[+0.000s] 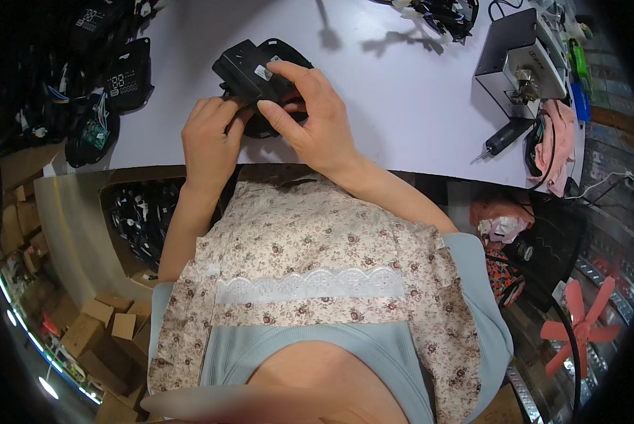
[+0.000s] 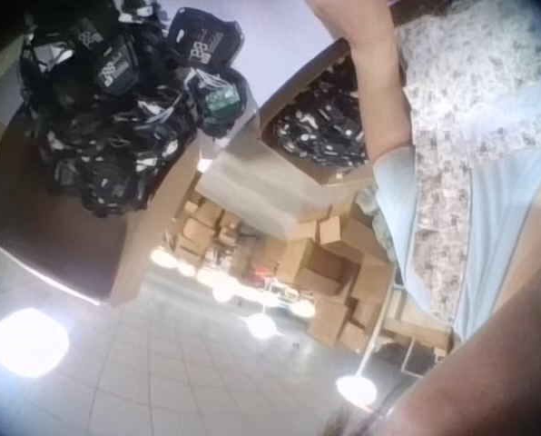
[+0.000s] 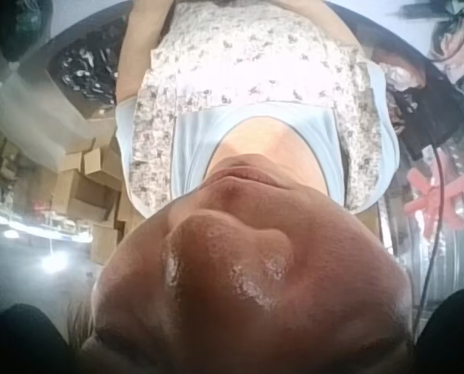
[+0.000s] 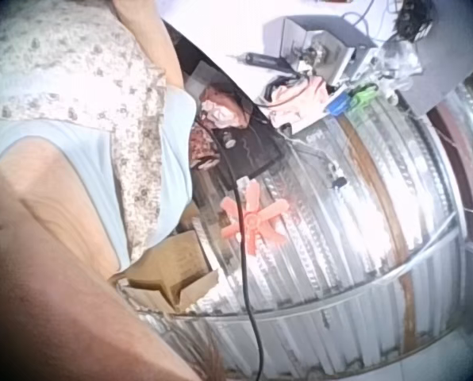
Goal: The person assembles an electronic component by hand, joining a housing case and a back plate.
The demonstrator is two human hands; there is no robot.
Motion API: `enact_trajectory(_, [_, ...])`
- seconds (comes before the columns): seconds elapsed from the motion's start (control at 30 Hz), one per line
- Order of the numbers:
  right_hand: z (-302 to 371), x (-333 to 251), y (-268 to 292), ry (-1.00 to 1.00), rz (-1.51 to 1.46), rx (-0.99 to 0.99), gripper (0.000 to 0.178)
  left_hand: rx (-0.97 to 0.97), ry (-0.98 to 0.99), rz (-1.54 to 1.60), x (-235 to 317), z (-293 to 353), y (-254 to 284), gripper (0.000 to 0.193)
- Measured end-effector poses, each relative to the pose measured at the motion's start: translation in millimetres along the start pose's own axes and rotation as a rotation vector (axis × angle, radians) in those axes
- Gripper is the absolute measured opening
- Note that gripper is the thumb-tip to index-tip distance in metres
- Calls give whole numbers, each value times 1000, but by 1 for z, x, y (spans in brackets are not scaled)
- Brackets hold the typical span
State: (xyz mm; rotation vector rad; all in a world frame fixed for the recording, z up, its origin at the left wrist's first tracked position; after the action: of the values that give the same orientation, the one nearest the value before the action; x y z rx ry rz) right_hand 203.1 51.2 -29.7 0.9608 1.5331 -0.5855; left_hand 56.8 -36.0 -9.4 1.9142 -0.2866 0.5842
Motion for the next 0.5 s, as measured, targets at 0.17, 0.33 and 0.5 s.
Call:
enact_trajectory(0.17, [-6,-9,-1,129,255,18,42,48,17,49,5,9,6,15])
enact_trajectory(0.33, [-1,-8,-5,235,458,-25,43,68,39,-7,6,12,12,14])
enact_trajectory(0.5, [1,-11,-5,315,548,-84,45,54,138,125,4,18,10,12])
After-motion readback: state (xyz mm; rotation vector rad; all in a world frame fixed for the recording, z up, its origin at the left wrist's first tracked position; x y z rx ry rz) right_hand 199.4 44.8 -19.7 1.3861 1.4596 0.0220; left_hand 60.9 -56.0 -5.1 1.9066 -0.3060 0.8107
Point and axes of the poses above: each hand's wrist, its own z-axis away from the middle knuckle, its own y-axis out of the back of the hand, x = y × z, the point moved 5 cm from there along -z, towards the middle knuckle, and after that the axes turned 1 degree about y, right-handed, at the moved point
